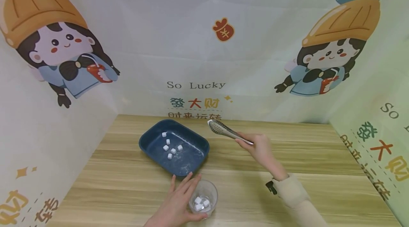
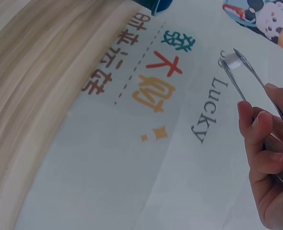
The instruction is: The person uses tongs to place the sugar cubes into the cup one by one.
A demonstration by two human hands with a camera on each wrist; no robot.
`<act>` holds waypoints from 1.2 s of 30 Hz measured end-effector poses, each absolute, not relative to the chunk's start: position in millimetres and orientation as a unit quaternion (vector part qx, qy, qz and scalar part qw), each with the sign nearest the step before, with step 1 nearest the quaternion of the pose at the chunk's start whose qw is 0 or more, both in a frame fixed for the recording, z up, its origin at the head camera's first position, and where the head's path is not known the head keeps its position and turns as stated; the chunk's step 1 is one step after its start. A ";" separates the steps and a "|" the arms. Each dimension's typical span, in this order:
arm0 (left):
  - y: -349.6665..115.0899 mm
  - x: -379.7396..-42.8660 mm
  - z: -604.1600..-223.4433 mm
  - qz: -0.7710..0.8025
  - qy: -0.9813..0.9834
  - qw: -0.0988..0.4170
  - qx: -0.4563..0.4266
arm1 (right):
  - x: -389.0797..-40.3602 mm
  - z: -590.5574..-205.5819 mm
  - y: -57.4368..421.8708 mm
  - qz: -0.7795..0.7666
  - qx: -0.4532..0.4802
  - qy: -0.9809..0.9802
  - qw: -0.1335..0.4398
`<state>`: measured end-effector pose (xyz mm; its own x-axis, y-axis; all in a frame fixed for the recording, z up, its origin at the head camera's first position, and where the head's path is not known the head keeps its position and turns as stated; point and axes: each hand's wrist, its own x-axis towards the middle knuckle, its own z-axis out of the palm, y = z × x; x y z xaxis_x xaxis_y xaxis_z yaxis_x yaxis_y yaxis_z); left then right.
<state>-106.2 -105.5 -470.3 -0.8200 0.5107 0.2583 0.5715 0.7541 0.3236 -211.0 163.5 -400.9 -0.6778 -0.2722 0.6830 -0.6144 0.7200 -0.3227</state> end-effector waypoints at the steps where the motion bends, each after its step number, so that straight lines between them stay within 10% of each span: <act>1: -105.6 -106.1 -470.3 -0.198 -0.933 0.075 -0.289 | -209.4 -400.6 166.4 0.278 0.252 -0.872 0.315; 36: -105.9 -105.6 -471.9 -0.222 -0.925 0.087 -0.297 | -121.9 -391.6 225.4 0.276 0.295 -0.843 0.356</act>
